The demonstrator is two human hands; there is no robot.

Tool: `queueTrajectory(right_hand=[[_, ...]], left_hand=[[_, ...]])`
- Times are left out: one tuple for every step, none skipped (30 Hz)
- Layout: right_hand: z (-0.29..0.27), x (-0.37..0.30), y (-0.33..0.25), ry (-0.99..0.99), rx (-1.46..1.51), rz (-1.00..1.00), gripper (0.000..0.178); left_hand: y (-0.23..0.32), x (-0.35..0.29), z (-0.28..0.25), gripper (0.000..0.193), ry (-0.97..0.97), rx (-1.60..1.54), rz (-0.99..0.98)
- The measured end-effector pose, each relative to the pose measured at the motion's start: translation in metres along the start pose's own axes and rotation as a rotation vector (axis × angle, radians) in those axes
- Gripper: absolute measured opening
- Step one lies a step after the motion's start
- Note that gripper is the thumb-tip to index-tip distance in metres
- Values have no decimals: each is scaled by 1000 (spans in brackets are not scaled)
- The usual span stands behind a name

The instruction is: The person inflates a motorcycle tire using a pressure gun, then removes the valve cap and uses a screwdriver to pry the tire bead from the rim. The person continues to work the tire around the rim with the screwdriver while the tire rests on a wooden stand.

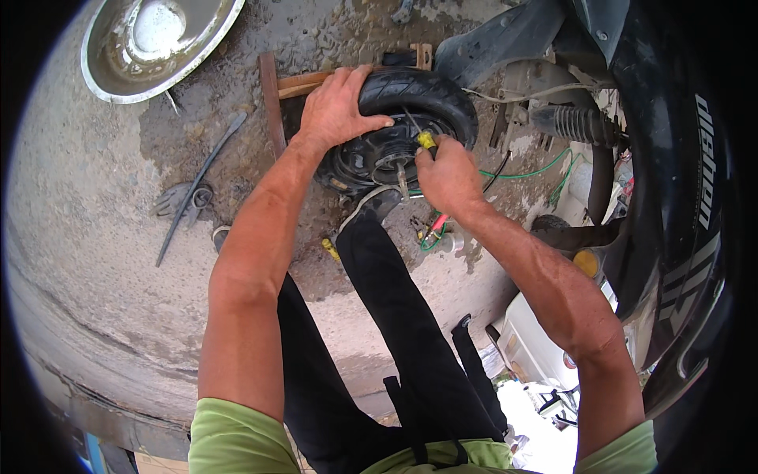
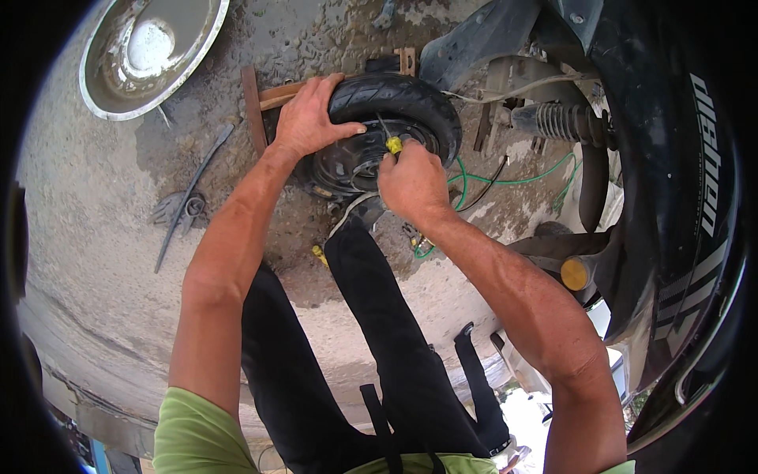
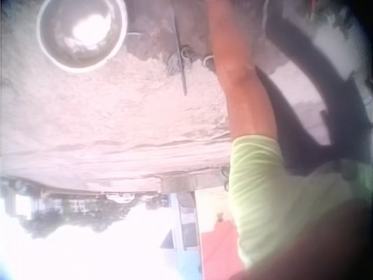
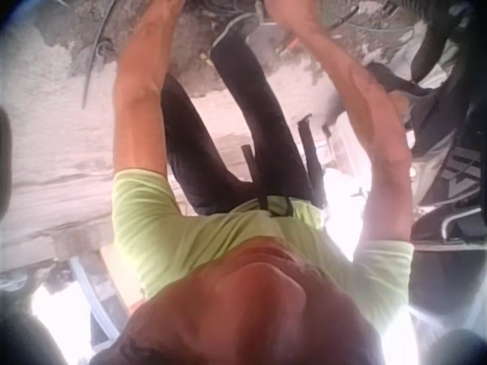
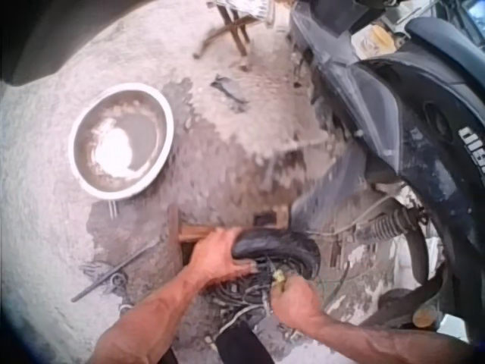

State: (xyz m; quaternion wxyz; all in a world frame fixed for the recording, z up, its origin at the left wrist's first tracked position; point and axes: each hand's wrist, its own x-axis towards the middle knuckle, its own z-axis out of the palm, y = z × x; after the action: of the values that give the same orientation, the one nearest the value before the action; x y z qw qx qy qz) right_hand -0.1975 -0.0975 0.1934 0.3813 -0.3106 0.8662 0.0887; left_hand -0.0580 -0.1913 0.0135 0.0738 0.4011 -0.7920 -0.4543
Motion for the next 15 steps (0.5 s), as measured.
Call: queueTrajectory(right_hand=[[0, 1, -1, 6, 6, -3, 36], [-2, 5, -1, 0, -26, -6, 36], [-3, 10, 1, -13, -54, -17, 37], [-2, 15, -1, -30, -74, -33, 37], [-4, 15, 2, -48, -76, -11, 40], [-5, 18, 5, -65, -71, -7, 44], [-2, 19, 15, -15, -27, -30, 47], [-5, 22, 15, -71, -10, 32, 49], [-1, 25, 24, -53, 58, 43, 43], [-3, 29, 24, -117, 97, 74, 39], [-6, 33, 23, -181, 134, 107, 35], [-8, 36, 21, -212, 173, 113, 35], [-14, 34, 21, -237, 213, 138, 35], [-18, 33, 15, -272, 251, 146, 35], [-22, 32, 10, -286, 222, 137, 37]], left_hand=[[0, 0, -1, 102, -8, -7, -4], [-1, 0, -2, 103, -15, -13, -9], [-1, -1, -3, 103, -20, -16, -1], [-2, -1, -6, 104, -27, -9, 4], [-1, -1, -7, 104, -33, -3, 7], [-3, -1, -6, 104, -13, -15, 24], [-4, -2, -3, 104, 1, -33, 44], [-8, -2, -4, 102, -39, -129, 20], [-16, -6, -6, 84, 29, -215, -13], [-34, -13, -7, 75, 111, -342, -153], [-56, -21, -13, 67, 193, -469, -290], [-87, -33, -18, 51, 362, -458, -362], [-109, -42, -34, 42, 429, -480, -541], [-149, -58, -49, 42, 534, -363, -617], [-187, -70, -68, 47, 533, -201, -740]])
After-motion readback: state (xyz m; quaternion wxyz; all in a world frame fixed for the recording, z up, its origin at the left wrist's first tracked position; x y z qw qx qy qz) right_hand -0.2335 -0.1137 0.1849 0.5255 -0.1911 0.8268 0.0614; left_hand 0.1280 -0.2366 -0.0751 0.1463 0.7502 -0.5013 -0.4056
